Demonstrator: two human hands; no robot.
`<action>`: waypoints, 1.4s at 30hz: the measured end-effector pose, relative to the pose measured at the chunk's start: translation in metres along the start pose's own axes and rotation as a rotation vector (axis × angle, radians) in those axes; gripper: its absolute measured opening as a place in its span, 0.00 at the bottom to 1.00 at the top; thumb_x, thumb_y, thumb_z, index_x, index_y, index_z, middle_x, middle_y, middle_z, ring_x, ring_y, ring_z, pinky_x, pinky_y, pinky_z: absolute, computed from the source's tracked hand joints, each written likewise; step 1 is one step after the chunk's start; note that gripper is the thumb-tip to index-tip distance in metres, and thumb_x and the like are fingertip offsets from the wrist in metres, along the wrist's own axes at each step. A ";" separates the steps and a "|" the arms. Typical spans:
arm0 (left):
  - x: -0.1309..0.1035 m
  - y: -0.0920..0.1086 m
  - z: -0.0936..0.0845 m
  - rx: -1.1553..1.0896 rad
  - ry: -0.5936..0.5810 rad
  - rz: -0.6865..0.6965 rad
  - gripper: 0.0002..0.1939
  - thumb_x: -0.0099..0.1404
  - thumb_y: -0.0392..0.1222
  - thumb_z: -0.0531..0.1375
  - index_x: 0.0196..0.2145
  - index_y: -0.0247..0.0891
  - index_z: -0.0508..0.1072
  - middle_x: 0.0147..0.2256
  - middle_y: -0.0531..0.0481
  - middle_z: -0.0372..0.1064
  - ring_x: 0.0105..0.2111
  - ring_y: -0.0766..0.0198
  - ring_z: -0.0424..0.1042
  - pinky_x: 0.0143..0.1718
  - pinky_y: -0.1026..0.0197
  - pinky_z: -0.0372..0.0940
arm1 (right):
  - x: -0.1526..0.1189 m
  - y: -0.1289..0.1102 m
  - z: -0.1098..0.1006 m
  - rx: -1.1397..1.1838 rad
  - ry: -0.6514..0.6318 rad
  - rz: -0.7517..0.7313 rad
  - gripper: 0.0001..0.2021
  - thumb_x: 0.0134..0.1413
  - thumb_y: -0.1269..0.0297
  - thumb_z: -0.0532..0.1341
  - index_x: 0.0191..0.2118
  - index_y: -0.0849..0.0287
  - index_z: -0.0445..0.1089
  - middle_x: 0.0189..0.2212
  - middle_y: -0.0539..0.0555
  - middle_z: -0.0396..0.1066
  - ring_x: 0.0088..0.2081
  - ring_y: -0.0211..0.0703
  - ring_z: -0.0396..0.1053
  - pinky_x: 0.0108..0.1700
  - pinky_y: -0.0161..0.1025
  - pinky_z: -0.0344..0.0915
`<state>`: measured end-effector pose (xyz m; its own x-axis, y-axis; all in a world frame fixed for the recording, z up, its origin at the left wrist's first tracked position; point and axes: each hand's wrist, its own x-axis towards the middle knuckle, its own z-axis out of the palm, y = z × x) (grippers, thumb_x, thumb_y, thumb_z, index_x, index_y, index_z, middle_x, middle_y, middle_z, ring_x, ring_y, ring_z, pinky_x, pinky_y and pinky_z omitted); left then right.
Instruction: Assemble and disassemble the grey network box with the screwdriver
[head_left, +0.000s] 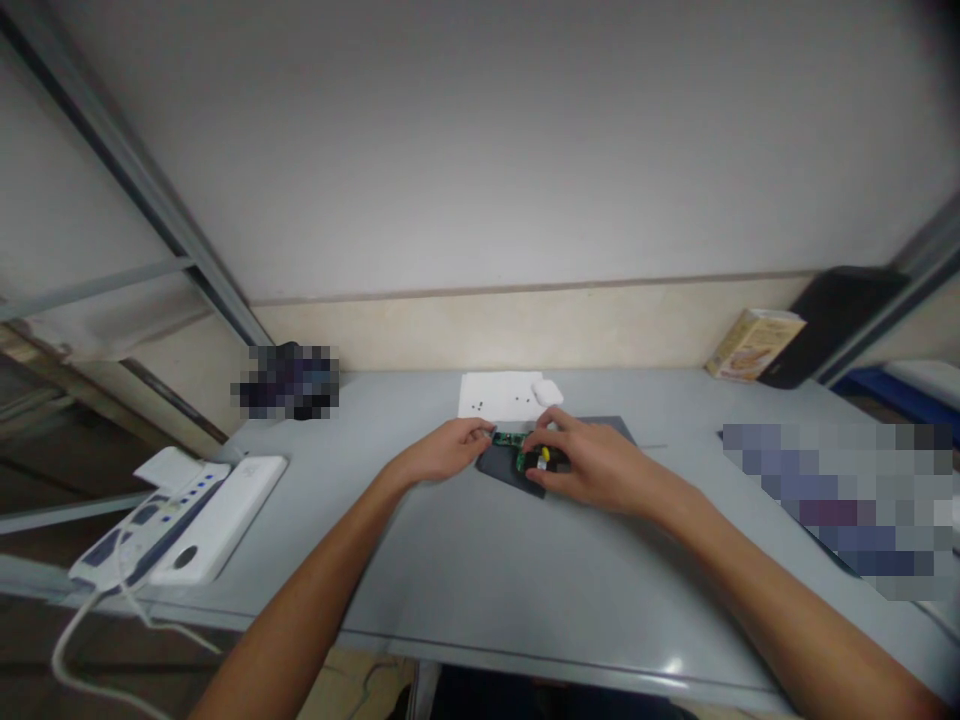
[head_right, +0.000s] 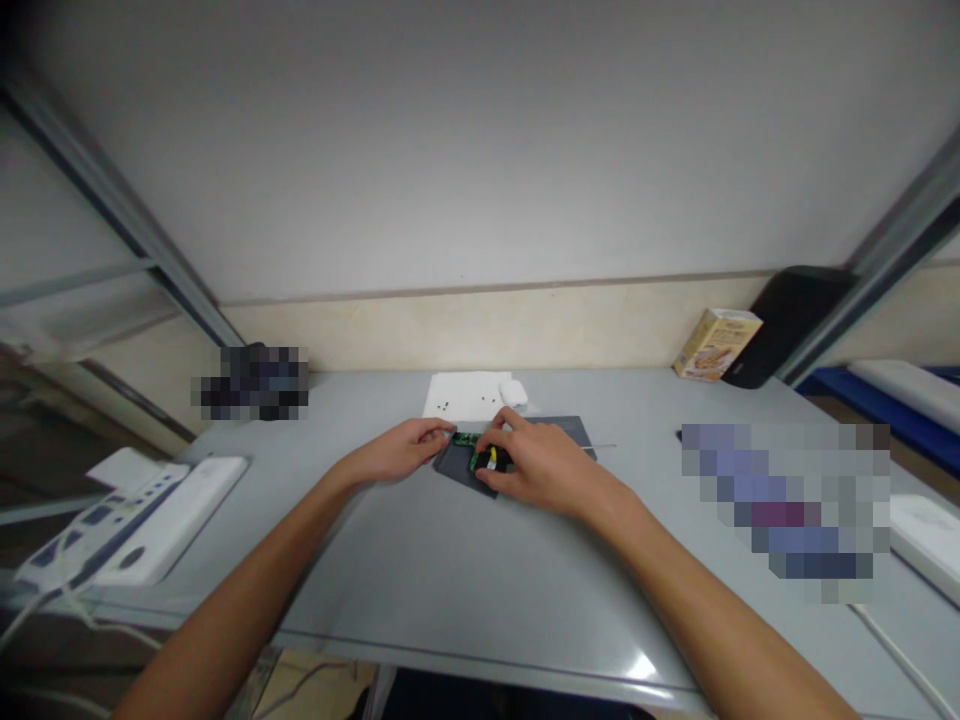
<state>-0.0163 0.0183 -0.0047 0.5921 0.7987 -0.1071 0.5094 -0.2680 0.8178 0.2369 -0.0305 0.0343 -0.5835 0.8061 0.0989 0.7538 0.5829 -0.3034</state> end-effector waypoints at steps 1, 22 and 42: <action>0.000 0.000 0.000 -0.001 -0.001 -0.005 0.19 0.72 0.48 0.53 0.47 0.31 0.74 0.31 0.50 0.68 0.31 0.64 0.64 0.34 0.63 0.59 | 0.000 0.000 0.000 0.004 0.003 0.001 0.16 0.60 0.53 0.61 0.50 0.52 0.76 0.51 0.57 0.70 0.32 0.42 0.72 0.39 0.44 0.65; 0.002 -0.006 0.002 -0.090 0.036 -0.049 0.16 0.70 0.48 0.56 0.47 0.32 0.71 0.29 0.53 0.65 0.30 0.65 0.65 0.33 0.63 0.61 | 0.000 0.004 0.013 -0.029 -0.069 0.024 0.17 0.57 0.51 0.64 0.51 0.48 0.74 0.46 0.56 0.70 0.32 0.44 0.72 0.34 0.40 0.61; 0.000 -0.007 0.002 -0.149 0.020 -0.065 0.14 0.68 0.49 0.58 0.42 0.35 0.68 0.25 0.55 0.66 0.26 0.66 0.66 0.29 0.64 0.59 | 0.000 0.006 0.016 -0.013 -0.083 0.027 0.17 0.58 0.52 0.64 0.51 0.48 0.73 0.48 0.56 0.71 0.35 0.47 0.74 0.35 0.41 0.64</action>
<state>-0.0184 0.0193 -0.0123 0.5478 0.8225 -0.1528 0.4473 -0.1337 0.8843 0.2367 -0.0287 0.0175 -0.5859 0.8103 0.0119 0.7728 0.5630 -0.2930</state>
